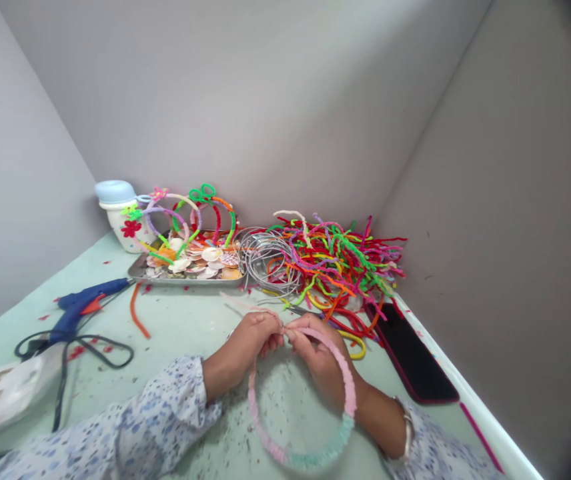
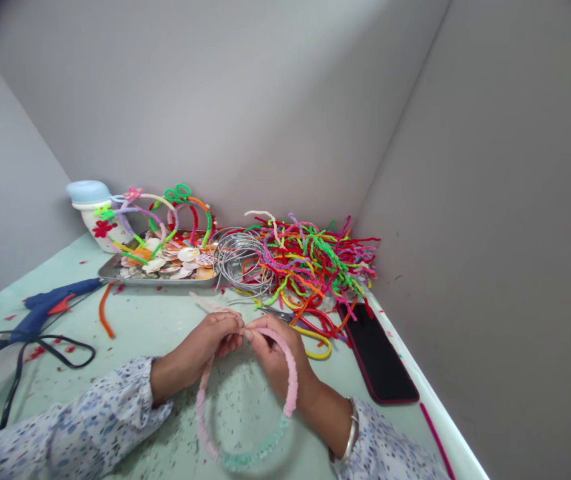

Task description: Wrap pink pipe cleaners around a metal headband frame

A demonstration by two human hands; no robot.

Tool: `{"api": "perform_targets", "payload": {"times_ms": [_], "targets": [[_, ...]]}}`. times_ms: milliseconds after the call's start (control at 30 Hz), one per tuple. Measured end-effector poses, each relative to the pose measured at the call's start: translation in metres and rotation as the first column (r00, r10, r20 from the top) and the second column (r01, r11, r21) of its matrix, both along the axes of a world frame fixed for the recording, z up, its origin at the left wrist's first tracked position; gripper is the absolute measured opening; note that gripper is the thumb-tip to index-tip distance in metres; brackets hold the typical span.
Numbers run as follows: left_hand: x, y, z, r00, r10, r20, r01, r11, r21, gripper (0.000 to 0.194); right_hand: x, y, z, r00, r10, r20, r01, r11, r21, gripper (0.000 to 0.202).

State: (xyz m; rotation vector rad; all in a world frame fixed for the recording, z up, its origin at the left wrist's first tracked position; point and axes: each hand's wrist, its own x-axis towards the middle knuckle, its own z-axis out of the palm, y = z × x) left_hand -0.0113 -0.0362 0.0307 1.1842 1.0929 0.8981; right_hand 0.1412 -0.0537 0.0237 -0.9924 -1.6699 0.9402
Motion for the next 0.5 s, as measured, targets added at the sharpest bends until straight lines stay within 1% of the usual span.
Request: {"api": "perform_targets", "payload": {"times_ms": [100,200,333,500], "targets": [[0.0017,-0.0005,0.0031,0.999,0.022,-0.044,-0.023,0.999,-0.022,0.015,0.0008,0.0,0.0001,0.999,-0.001,0.054,-0.001,0.999,0.044,0.015],[0.0029,-0.0016,0.0051,0.998,0.041,-0.052,-0.043,0.998,-0.044,0.014,0.0015,0.0,0.0007,0.994,-0.008,0.109,-0.001,0.997,0.081,0.015],[0.0028,-0.0032,0.0077,0.999,0.027,-0.042,-0.029,0.998,-0.055,0.013,0.002,-0.0001,0.0006,0.993,0.006,0.115,-0.02,0.992,0.123,0.014],[0.0022,-0.0036,0.0094,1.0,0.013,-0.018,-0.015,0.997,-0.079,0.011,0.002,-0.0006,-0.0003,0.994,0.016,0.112,-0.029,0.993,0.115,0.014]]}}
